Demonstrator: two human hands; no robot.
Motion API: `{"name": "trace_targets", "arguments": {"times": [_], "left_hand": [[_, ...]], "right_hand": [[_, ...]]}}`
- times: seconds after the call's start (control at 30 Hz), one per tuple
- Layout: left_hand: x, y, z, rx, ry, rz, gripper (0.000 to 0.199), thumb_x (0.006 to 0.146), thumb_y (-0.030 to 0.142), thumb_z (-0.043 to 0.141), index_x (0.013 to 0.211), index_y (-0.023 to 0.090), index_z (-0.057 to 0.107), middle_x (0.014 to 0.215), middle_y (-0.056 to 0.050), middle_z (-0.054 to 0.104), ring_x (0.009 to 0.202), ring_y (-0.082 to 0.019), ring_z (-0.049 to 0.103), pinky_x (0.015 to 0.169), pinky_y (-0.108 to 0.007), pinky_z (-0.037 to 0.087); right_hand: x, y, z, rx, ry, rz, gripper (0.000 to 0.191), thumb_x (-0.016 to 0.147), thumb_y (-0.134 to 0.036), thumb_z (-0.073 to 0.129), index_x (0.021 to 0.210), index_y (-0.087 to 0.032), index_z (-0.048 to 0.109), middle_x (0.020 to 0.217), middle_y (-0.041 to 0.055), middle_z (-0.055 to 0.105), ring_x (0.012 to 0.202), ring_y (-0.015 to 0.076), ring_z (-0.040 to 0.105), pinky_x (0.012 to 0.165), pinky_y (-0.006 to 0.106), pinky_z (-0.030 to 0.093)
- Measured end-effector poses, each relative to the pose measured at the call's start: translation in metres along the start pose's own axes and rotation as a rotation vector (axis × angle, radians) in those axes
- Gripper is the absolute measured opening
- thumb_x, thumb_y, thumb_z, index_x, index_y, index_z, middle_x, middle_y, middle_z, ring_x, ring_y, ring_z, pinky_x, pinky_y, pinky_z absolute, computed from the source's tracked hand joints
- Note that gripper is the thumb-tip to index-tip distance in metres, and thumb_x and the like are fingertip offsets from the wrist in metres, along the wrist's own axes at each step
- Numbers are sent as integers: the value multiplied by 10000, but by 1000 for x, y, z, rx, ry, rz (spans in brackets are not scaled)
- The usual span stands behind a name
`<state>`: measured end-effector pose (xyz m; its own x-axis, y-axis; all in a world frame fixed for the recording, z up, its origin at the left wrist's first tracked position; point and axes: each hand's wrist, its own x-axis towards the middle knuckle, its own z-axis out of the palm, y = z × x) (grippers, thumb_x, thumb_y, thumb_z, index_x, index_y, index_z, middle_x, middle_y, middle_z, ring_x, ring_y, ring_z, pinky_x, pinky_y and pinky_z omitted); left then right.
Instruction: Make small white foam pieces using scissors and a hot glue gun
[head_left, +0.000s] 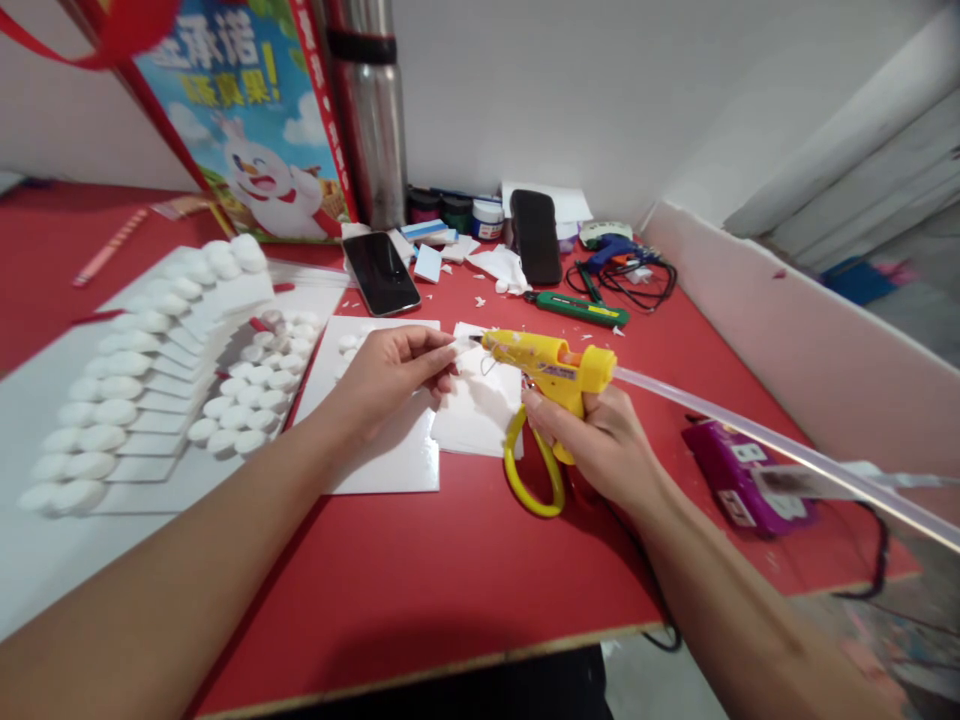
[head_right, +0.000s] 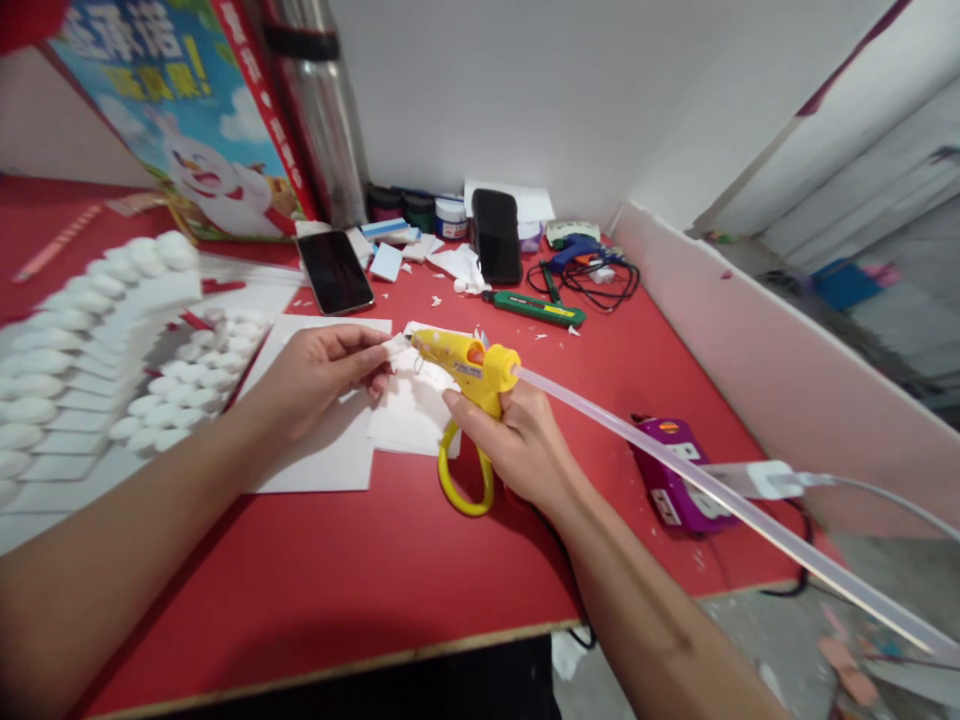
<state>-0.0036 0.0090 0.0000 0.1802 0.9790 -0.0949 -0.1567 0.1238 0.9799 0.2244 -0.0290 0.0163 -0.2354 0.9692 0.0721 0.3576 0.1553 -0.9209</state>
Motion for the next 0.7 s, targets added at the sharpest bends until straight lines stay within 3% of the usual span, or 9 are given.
{"name": "trace_targets", "arguments": {"times": [0.7], "left_hand": [[1, 1, -2, -18, -7, 12, 158, 834, 252, 786, 841, 109, 720, 662, -42, 687, 550, -111, 604, 555, -232, 516]], "right_hand": [[2, -1, -1, -8, 37, 29, 413, 923, -419, 649, 603, -194, 515, 548, -31, 471, 500, 92, 408, 480, 254, 316]]}}
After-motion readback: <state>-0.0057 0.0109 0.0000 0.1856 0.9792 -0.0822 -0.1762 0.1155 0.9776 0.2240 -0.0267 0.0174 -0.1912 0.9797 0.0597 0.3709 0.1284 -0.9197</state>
